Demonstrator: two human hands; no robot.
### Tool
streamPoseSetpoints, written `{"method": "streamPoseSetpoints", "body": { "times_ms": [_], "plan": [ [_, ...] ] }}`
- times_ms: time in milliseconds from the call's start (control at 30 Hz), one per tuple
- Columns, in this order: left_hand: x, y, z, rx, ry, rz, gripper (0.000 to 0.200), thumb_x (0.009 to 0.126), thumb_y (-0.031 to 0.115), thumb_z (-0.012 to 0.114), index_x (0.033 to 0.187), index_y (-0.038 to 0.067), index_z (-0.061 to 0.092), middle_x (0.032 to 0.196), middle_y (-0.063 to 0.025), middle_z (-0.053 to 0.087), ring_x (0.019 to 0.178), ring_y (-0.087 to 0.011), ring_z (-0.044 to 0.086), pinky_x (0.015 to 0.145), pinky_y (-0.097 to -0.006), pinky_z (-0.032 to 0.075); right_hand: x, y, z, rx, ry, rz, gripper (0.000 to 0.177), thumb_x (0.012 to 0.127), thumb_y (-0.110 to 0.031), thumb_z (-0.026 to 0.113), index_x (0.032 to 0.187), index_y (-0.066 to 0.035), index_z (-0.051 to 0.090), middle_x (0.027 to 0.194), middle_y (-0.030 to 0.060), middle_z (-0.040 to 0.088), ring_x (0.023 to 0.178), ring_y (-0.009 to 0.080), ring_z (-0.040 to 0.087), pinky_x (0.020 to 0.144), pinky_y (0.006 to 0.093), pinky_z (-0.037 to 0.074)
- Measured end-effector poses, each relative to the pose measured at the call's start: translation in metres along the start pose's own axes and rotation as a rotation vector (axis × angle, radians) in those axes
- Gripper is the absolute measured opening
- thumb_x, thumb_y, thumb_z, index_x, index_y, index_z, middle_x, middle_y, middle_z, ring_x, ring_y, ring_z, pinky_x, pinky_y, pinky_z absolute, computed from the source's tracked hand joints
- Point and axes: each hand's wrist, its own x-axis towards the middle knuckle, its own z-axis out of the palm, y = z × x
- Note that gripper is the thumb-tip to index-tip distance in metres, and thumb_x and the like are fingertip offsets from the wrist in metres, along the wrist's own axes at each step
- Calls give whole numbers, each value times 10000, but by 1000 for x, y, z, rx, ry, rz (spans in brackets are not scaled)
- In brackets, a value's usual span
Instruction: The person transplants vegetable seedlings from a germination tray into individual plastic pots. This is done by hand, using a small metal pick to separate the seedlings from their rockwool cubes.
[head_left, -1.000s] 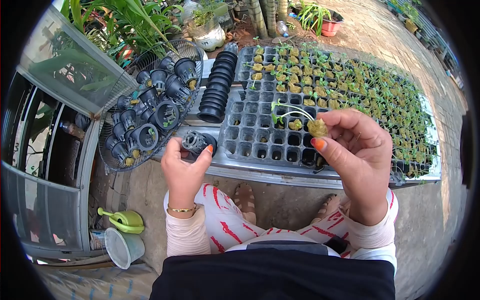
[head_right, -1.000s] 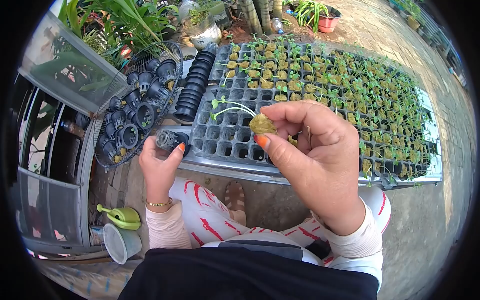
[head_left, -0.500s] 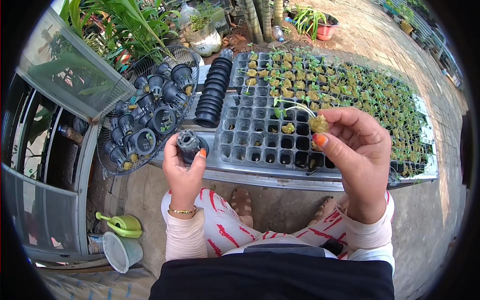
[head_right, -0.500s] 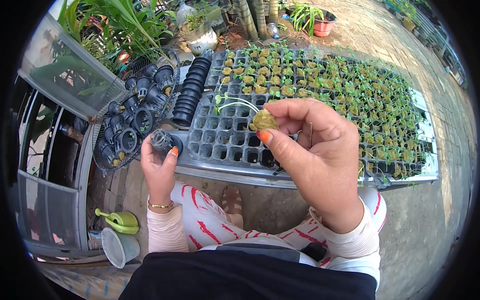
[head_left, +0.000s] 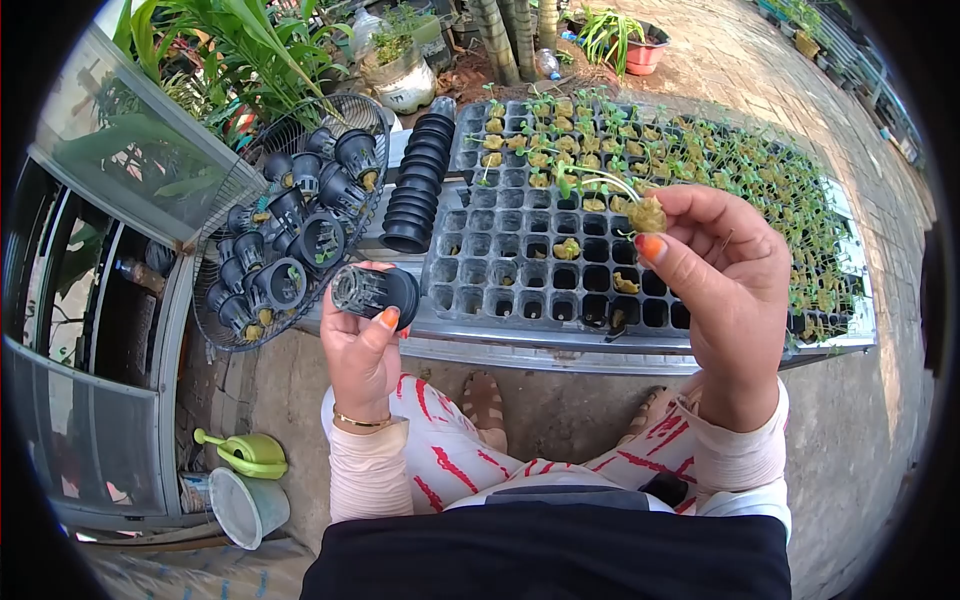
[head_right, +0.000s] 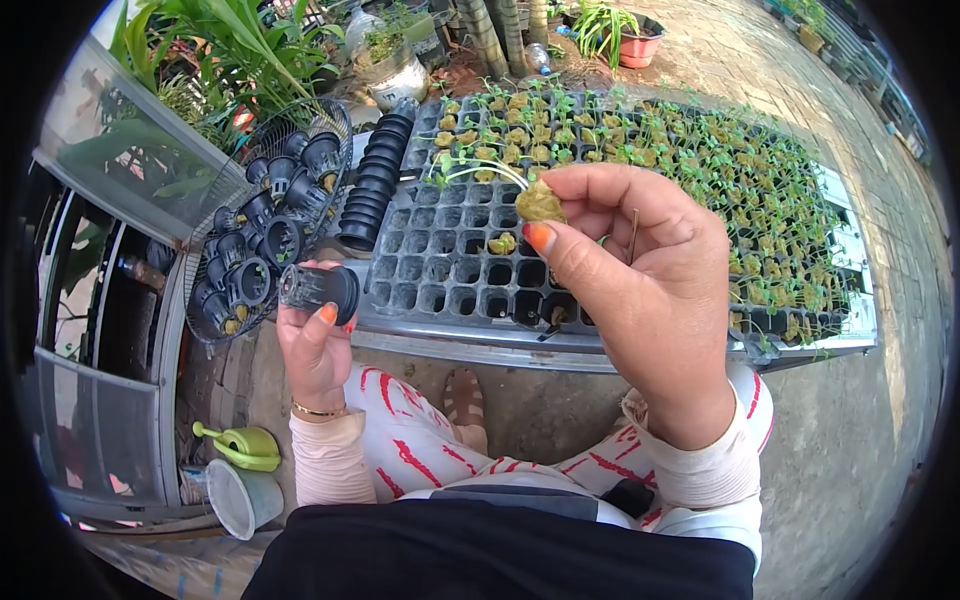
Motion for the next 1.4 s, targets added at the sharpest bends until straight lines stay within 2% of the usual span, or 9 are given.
{"method": "streamPoseSetpoints", "body": {
  "times_ms": [233, 433, 633, 700, 733, 867, 933, 1133, 1400],
  "plan": [
    [-4, 8, -1, -158, -9, -151, 550, 805, 104, 689, 1279, 49, 417, 1173, -161, 535, 704, -108, 506, 545, -216, 381, 2, -4, -10, 11, 41, -26, 272, 792, 71, 653, 1055, 83, 586, 927, 92, 658, 811, 92, 609, 714, 191, 482],
    [-7, 8, 2, -215, -56, -210, 404, 927, 311, 573, 1241, 97, 437, 1105, -92, 582, 527, -35, 374, 446, -176, 291, 4, -7, -11, 27, 61, -25, 264, 792, 66, 652, 1048, 77, 590, 929, 88, 659, 818, 92, 613, 713, 185, 479],
    [-6, -5, -1, 215, 11, -62, 532, 938, 411, 527, 1329, 106, 335, 939, -39, 559, 495, -28, 342, 412, -165, 257, 4, -7, -12, -20, 91, -46, 263, 800, 28, 642, 1056, 55, 593, 911, 65, 646, 780, 91, 615, 715, 200, 505],
    [-4, -10, 4, 425, 21, 115, 597, 918, 455, 540, 1338, 96, 312, 868, -4, 538, 481, -11, 328, 400, -159, 235, 4, -8, -13, -18, 99, -54, 262, 799, 28, 647, 1054, 56, 593, 916, 69, 649, 784, 96, 620, 717, 202, 512],
    [-6, -8, -2, 329, -41, 78, 693, 881, 330, 647, 1382, 49, 260, 1167, -54, 489, 956, -98, 510, 701, -183, 442, 4, -9, -13, -18, 100, -58, 262, 799, 28, 647, 1054, 56, 593, 916, 69, 649, 784, 96, 620, 717, 202, 512],
    [-9, -3, 8, 580, -131, 254, 750, 854, 284, 686, 1385, 17, 228, 1175, -82, 485, 1029, -145, 522, 824, -252, 459, 4, -10, -18, -9, 107, -70, 263, 795, 45, 653, 1049, 66, 589, 924, 81, 655, 804, 99, 622, 727, 197, 499],
    [-15, 3, 22, 577, -185, 97, 721, 862, 204, 679, 1381, 8, 217, 1193, -106, 473, 1070, -166, 512, 875, -288, 442, 5, -10, -19, 4, 103, -67, 265, 792, 63, 654, 1048, 74, 585, 928, 89, 659, 826, 100, 622, 738, 192, 488],
    [-14, 8, 23, 368, -123, -56, 611, 857, 20, 604, 1355, 23, 250, 1216, -109, 461, 1081, -172, 494, 913, -307, 410, 6, -9, -18, 0, 114, -72, 263, 794, 59, 654, 1048, 73, 585, 921, 89, 660, 811, 93, 619, 712, 188, 488],
    [-8, 8, 20, 348, -45, -57, 558, 851, 0, 599, 1316, 31, 291, 1198, -98, 476, 1042, -155, 500, 880, -279, 417, 8, -9, -19, 0, 113, -51, 262, 793, 60, 655, 1046, 71, 587, 925, 89, 662, 810, 93, 621, 718, 191, 489]
  ]
}}
